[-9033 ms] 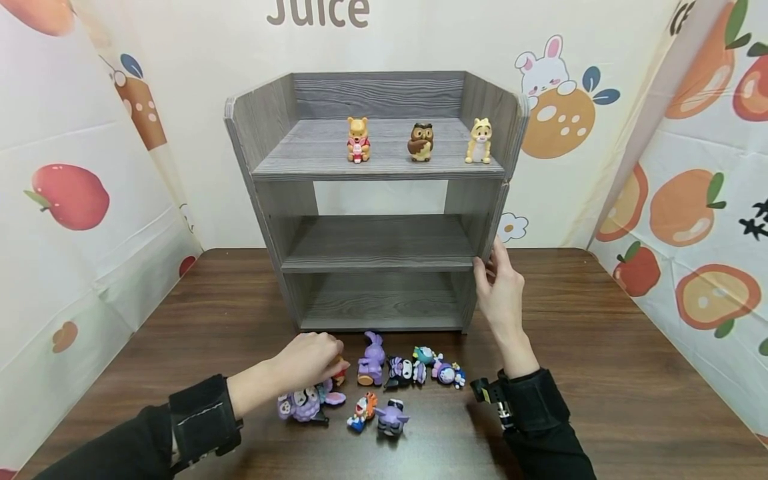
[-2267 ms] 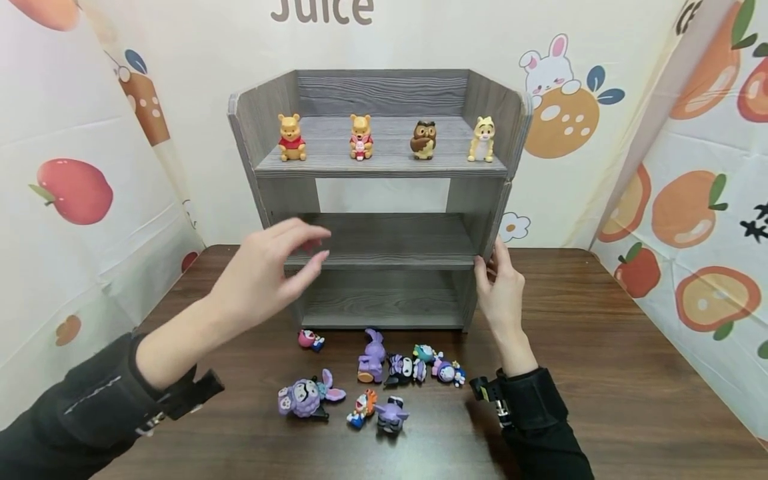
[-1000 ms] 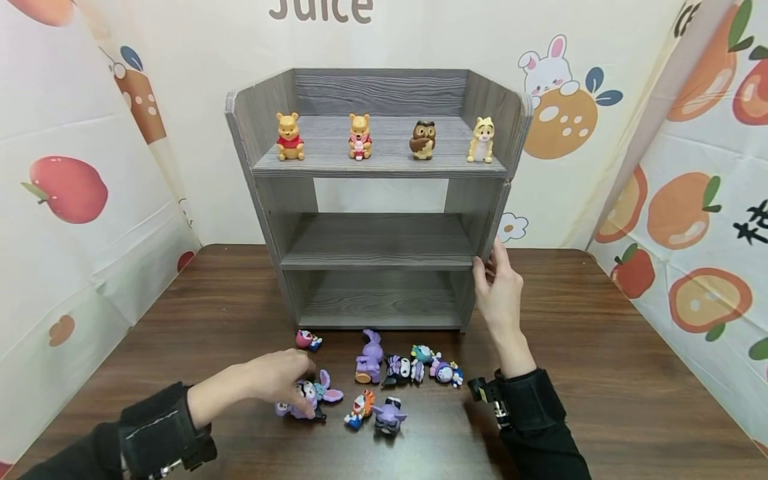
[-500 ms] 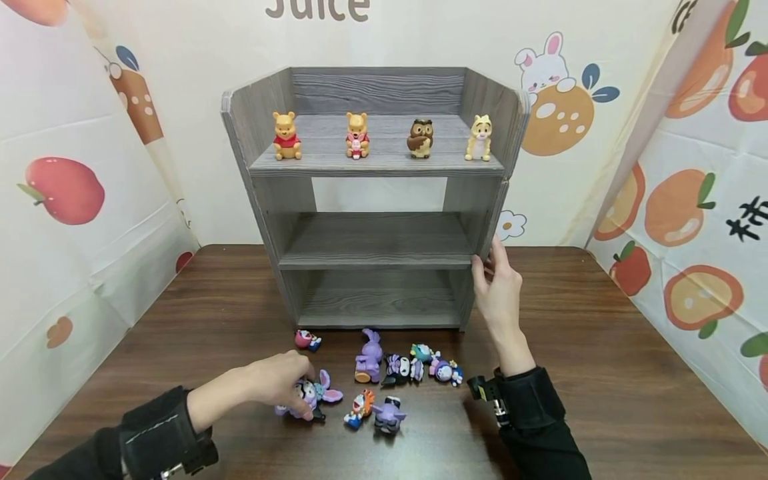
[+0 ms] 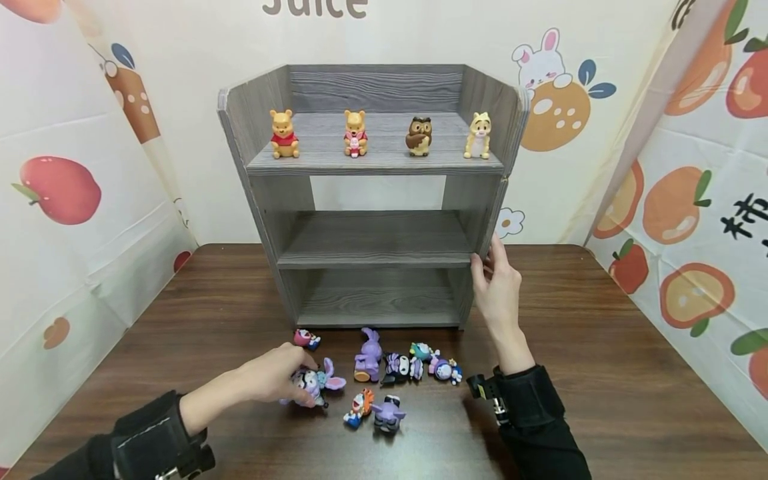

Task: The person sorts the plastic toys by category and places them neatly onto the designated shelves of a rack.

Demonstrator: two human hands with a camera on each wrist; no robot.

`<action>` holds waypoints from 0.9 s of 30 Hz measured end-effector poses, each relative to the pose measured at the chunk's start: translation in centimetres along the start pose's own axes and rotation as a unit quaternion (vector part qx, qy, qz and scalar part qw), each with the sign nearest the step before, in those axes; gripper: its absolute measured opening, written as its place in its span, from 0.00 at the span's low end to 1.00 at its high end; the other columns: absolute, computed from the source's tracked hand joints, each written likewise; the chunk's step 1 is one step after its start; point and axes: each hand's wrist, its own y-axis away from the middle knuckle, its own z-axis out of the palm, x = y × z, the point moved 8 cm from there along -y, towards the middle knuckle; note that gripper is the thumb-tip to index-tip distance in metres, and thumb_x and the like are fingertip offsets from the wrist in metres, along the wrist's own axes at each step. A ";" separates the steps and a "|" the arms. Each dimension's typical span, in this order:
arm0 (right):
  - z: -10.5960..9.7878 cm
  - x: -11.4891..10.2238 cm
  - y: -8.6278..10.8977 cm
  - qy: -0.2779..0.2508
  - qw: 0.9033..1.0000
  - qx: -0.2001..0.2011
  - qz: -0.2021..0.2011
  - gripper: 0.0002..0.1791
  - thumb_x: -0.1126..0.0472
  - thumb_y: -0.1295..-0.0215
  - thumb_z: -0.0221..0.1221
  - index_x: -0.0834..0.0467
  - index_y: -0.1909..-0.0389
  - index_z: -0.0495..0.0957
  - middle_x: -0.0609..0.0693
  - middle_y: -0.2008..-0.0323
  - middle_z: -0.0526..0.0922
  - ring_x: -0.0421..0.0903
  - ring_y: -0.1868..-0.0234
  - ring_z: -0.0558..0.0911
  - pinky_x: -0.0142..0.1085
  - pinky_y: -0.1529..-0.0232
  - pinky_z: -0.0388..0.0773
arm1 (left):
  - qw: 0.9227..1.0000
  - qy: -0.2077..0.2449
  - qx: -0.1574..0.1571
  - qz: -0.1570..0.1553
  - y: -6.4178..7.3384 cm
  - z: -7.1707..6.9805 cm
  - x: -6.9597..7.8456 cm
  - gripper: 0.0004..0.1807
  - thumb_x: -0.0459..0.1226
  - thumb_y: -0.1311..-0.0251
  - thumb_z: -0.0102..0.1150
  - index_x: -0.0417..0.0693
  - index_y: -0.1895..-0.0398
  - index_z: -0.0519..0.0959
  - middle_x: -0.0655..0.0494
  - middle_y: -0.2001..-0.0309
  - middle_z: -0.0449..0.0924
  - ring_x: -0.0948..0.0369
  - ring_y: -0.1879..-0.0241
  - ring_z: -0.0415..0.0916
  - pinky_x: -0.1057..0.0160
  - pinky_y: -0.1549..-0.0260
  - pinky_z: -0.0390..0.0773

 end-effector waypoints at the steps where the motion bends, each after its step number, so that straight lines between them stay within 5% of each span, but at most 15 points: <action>1: 0.0 0.0 0.0 0.000 1.000 0.000 0.000 0.25 0.69 0.40 0.51 0.56 0.40 0.64 0.66 0.55 0.75 0.60 0.58 0.77 0.43 0.65 0.73 | 1.000 0.006 0.010 0.009 -0.1 -0.1 0.1 0.18 0.41 0.67 0.72 0.39 0.72 0.80 0.58 0.76 0.74 0.66 0.77 0.66 0.67 0.77 0.68; 5: 0.0 0.0 0.0 0.000 1.000 0.000 0.002 0.26 0.69 0.40 0.51 0.56 0.39 0.64 0.66 0.54 0.75 0.60 0.58 0.77 0.43 0.65 0.73 | 0.998 0.027 0.058 0.030 -0.6 -0.5 0.1 0.20 0.39 0.62 0.70 0.36 0.66 0.79 0.55 0.71 0.77 0.65 0.72 0.70 0.66 0.72 0.71; 14: 0.0 0.0 0.0 -0.003 1.000 0.001 0.000 0.25 0.69 0.40 0.51 0.56 0.40 0.65 0.66 0.55 0.76 0.60 0.59 0.77 0.45 0.65 0.73 | 0.987 0.089 0.134 0.013 -1.2 -0.5 -0.4 0.25 0.40 0.57 0.68 0.33 0.58 0.75 0.44 0.58 0.77 0.51 0.55 0.72 0.52 0.55 0.67; 22: 0.0 0.0 0.0 0.005 1.000 0.002 0.000 0.24 0.68 0.40 0.51 0.58 0.41 0.65 0.66 0.56 0.76 0.59 0.59 0.78 0.44 0.66 0.73 | 0.980 0.142 0.137 0.011 -1.6 0.7 -1.0 0.23 0.38 0.54 0.66 0.34 0.56 0.73 0.49 0.63 0.76 0.59 0.68 0.71 0.59 0.67 0.71; 27: -0.1 0.0 0.0 0.008 1.000 0.003 0.000 0.23 0.68 0.40 0.52 0.59 0.42 0.66 0.66 0.57 0.77 0.58 0.59 0.78 0.36 0.65 0.74 | 0.968 0.217 0.123 0.035 -1.6 1.3 -0.9 0.22 0.34 0.54 0.65 0.33 0.56 0.69 0.42 0.59 0.74 0.52 0.60 0.75 0.57 0.64 0.74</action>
